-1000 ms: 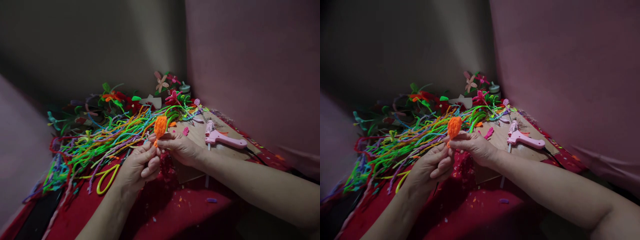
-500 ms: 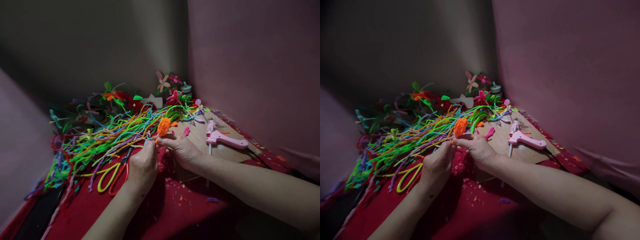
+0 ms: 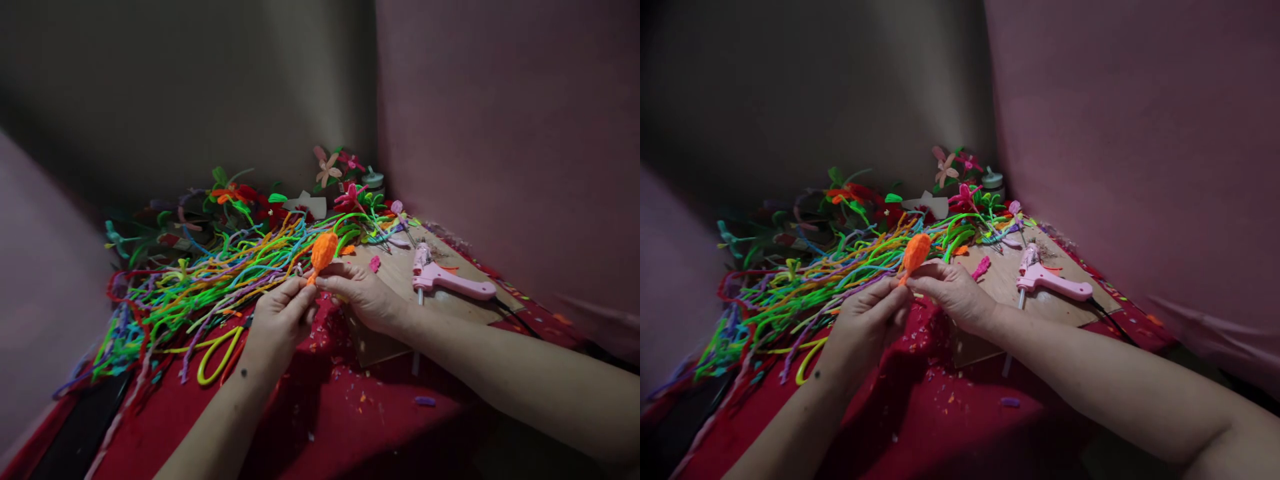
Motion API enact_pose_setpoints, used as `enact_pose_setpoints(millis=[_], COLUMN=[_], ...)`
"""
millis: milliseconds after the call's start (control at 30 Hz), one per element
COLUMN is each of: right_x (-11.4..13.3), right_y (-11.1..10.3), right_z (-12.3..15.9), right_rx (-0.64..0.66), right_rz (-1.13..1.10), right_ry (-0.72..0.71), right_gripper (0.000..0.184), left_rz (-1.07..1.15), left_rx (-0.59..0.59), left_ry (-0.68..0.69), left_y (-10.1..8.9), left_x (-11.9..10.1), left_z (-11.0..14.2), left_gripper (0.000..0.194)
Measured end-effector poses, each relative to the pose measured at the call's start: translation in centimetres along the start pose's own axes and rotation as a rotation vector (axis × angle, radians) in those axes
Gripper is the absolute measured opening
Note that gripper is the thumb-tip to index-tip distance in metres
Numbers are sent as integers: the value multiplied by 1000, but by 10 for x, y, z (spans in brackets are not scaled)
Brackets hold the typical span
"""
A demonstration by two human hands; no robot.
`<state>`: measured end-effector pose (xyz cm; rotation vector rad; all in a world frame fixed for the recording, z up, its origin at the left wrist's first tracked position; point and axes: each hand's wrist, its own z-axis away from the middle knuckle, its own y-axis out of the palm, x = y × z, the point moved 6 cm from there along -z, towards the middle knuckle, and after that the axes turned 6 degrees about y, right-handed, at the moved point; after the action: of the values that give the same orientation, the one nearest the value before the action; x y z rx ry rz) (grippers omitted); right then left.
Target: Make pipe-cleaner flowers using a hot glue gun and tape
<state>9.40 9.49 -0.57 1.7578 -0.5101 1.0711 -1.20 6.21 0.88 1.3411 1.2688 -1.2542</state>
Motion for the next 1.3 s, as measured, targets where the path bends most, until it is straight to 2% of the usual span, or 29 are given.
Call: enact_pose_setpoints(millis=[100,167,233,400,567,667,733,800,967,1067,1167,1300], right_x=[-4,-9,-10,-9,-4,11,25,36,57,66,73,73], right_y=[1,3,5,6,12,14,16,23,38,48,53,56], right_z=[-1,-2,-1,2,8,12,17,23,37,44,49,52], right_rx=[70,140,191,166,169,109,65,65,-25,13,76,224], right_rz=[-55,-101,-121,-100,-55,96,239,398,724,845,919,1022], right_ry=[48,106,120,81,52,-84,-231,-342,-585,-755,-864,-857], right_gripper=[15,17,16,15,23,17,12,13,17,16,13,12], left_rz=[296,440,512,432,223,81,43,74,183,134,22,-92], left_rx=[162,255,296,271,273,162,42,-18,-27,-31,74,277], left_ry=[-165,-209,-215,-157,-75,27,112,187,277,272,235,111], left_y=[8,12,13,15,10,-6,-19,-26,-25,-21,-13,-8], left_x=[9,13,16,14,4,-8,-17,-25,-48,-69,-89,-98], left_z=[0,0,0,1,-1,-7,-10,-9,5,15,21,21], left_gripper=[18,15,15,20,24,16,20,24,23,29,37,45])
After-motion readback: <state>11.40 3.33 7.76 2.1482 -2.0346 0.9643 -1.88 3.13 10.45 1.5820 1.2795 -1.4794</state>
